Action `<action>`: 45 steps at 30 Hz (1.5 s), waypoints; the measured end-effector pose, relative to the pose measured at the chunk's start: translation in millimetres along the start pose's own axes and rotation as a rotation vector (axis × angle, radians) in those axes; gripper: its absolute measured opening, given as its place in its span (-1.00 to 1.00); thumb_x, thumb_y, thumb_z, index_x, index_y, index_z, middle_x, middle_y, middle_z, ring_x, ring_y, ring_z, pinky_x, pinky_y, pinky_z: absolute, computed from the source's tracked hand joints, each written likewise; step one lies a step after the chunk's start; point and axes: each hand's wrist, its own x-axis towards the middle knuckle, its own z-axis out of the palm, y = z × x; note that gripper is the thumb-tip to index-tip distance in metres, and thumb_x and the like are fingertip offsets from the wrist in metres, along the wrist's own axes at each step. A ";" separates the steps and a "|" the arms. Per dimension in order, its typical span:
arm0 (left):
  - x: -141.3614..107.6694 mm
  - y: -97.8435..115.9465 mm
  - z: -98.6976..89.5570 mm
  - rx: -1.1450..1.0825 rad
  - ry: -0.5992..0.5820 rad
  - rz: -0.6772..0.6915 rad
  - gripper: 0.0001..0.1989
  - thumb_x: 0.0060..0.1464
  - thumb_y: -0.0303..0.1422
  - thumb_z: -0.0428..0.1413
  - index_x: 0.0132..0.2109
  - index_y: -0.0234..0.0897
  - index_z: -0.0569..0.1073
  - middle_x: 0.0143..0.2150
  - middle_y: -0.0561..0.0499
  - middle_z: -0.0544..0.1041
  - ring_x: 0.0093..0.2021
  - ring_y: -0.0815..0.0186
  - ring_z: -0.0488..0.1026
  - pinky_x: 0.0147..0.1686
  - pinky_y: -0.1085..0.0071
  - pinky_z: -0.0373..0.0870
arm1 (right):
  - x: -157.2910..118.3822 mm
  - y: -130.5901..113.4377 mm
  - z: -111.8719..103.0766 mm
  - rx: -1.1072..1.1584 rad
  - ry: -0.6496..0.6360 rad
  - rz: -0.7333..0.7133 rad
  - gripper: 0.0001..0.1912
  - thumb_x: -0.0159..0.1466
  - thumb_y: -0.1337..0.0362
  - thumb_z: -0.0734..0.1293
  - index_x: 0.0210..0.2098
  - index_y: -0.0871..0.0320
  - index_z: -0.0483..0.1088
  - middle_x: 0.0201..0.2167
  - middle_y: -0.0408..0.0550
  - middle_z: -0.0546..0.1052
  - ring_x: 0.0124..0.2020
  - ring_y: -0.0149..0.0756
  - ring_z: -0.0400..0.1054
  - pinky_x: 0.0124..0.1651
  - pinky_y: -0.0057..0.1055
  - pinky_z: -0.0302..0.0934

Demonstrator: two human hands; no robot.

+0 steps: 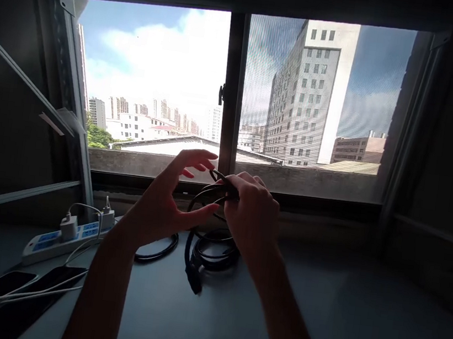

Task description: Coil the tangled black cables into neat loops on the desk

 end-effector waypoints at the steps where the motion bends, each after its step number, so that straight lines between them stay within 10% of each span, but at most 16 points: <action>1: -1.2 -1.5 0.8 0.015 -0.042 -0.006 -0.42 -0.12 -0.38 0.19 0.09 -0.13 0.25 0.06 -0.04 0.35 0.04 0.25 0.29 0.05 0.30 0.23 | -0.9 -1.6 0.2 -0.017 0.019 -0.022 -0.65 0.09 0.55 0.20 -0.33 0.02 0.48 -0.33 -0.26 0.50 -0.26 -0.31 0.33 -0.43 -0.44 0.01; 10: 1.8 -14.9 19.3 0.320 -0.066 -0.299 -0.86 -0.02 -0.45 -0.01 -0.42 -0.24 0.44 -0.51 0.04 0.45 -0.45 0.34 0.35 -0.37 0.38 0.26 | -6.2 -8.1 4.4 -0.042 0.198 -0.107 -0.76 0.11 0.50 0.27 -0.44 0.03 0.48 -0.44 -0.27 0.48 -0.40 -0.35 0.31 -0.43 -0.42 -0.02; 14: 6.8 -25.1 19.5 0.136 0.181 -0.457 -0.57 0.02 -0.26 0.00 -0.74 -0.28 0.23 -0.81 0.11 0.17 -0.72 0.45 0.17 -0.64 0.49 0.10 | -4.2 -8.1 -3.1 0.119 0.248 -0.139 -0.80 0.08 0.49 0.30 -0.48 0.07 0.48 -0.52 -0.25 0.45 -0.42 -0.36 0.30 -0.22 -0.36 0.05; 21: 10.1 -24.1 8.7 -0.429 0.691 -0.576 -0.57 -0.16 -0.38 0.09 -0.80 -0.24 0.06 -0.87 0.22 0.00 -0.86 0.55 -0.05 -0.84 0.53 -0.12 | -2.2 -9.2 -4.5 0.792 -0.097 0.021 -0.79 0.15 0.43 0.22 -0.40 0.14 0.49 -0.47 -0.18 0.49 -0.47 -0.42 0.33 -0.44 -0.51 0.19; 29: 11.4 -2.0 16.4 -0.749 0.529 -0.641 -0.64 -0.20 -0.45 0.11 -0.76 -0.27 0.10 -0.86 0.25 0.00 -0.85 0.60 -0.12 -0.86 0.59 -0.21 | 7.5 0.0 1.0 1.057 0.101 0.275 -0.84 0.07 0.29 0.25 -0.43 0.21 0.45 -0.74 -0.23 0.35 -0.79 -0.50 0.16 -0.73 -0.57 0.06; 35: 3.0 6.0 4.3 -0.822 -0.104 -0.608 -0.57 -0.09 -0.38 0.06 -0.79 -0.24 0.08 -0.88 0.21 -0.01 -0.88 0.56 -0.03 -0.83 0.54 0.00 | 9.9 14.0 -4.1 0.816 0.056 0.272 -0.82 0.10 0.32 0.21 -0.42 0.21 0.45 -0.80 -0.27 0.28 -0.84 -0.54 0.00 -0.77 -0.59 -0.15; 45: 6.4 -13.9 2.7 -0.227 0.270 -0.614 -0.71 -0.17 -0.40 0.08 -0.72 -0.29 0.17 -0.76 0.21 0.00 -0.73 0.59 -0.08 -0.75 0.56 -0.14 | -0.6 -3.0 6.4 0.406 0.058 0.155 -0.85 0.12 0.34 0.25 -0.40 0.12 0.48 -0.60 -0.20 0.47 -0.55 -0.34 0.35 -0.44 -0.46 0.17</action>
